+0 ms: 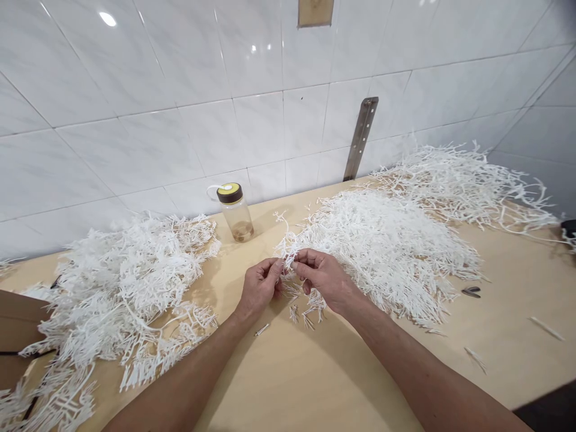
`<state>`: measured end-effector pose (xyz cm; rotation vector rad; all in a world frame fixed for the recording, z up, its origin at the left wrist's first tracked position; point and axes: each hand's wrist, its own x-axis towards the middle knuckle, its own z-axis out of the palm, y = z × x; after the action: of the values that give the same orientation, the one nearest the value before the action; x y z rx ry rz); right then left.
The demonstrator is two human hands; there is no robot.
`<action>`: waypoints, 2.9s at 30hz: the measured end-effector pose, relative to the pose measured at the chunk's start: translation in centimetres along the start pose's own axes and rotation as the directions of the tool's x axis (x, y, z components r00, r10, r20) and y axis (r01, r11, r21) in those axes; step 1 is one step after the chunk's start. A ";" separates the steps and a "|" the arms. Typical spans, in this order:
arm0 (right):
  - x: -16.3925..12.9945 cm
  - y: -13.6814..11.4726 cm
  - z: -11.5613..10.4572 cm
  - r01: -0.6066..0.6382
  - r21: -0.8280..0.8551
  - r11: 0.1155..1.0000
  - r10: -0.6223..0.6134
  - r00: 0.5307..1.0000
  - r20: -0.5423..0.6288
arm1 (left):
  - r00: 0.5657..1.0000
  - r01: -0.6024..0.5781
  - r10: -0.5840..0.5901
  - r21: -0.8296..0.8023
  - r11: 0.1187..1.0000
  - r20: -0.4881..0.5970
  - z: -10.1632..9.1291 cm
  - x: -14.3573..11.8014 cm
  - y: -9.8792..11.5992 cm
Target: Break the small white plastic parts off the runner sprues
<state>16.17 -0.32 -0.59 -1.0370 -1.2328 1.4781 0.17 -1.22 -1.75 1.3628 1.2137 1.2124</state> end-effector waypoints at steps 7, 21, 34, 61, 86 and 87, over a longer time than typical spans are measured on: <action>0.1 0.9 0.4 0.015 -0.033 0.999 -0.015 1.000 0.015 | 0.994 0.009 -0.014 -0.045 0.999 -0.109 0.2 -0.2 0.3; -0.1 0.6 0.4 0.062 -0.041 0.997 -0.059 0.995 0.078 | 0.979 0.188 -0.160 -0.259 0.947 0.126 -0.5 0.5 0.5; -0.1 0.4 0.4 0.037 -0.022 0.999 -0.037 0.999 0.019 | 0.987 0.024 -0.029 -0.030 0.999 -0.159 0.1 0.1 0.3; -0.1 0.5 0.4 0.038 -0.312 0.949 -0.064 0.995 -0.074 | 0.981 0.019 0.009 0.142 0.990 -0.194 0.1 -0.2 0.8; 0.0 -0.1 0.0 -0.037 -0.348 0.937 -0.001 0.994 -0.110 | 0.990 0.142 -0.142 0.036 0.989 -0.010 0.2 -0.2 0.1; 0.0 0.0 -0.1 -0.035 -0.339 0.940 0.000 0.995 -0.103 | 0.990 0.143 -0.143 0.034 0.989 -0.019 0.2 -0.2 0.1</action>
<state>16.23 -0.30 -0.57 -1.3383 -1.4405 1.2319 0.42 -1.43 -1.66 1.2706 1.3269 1.1076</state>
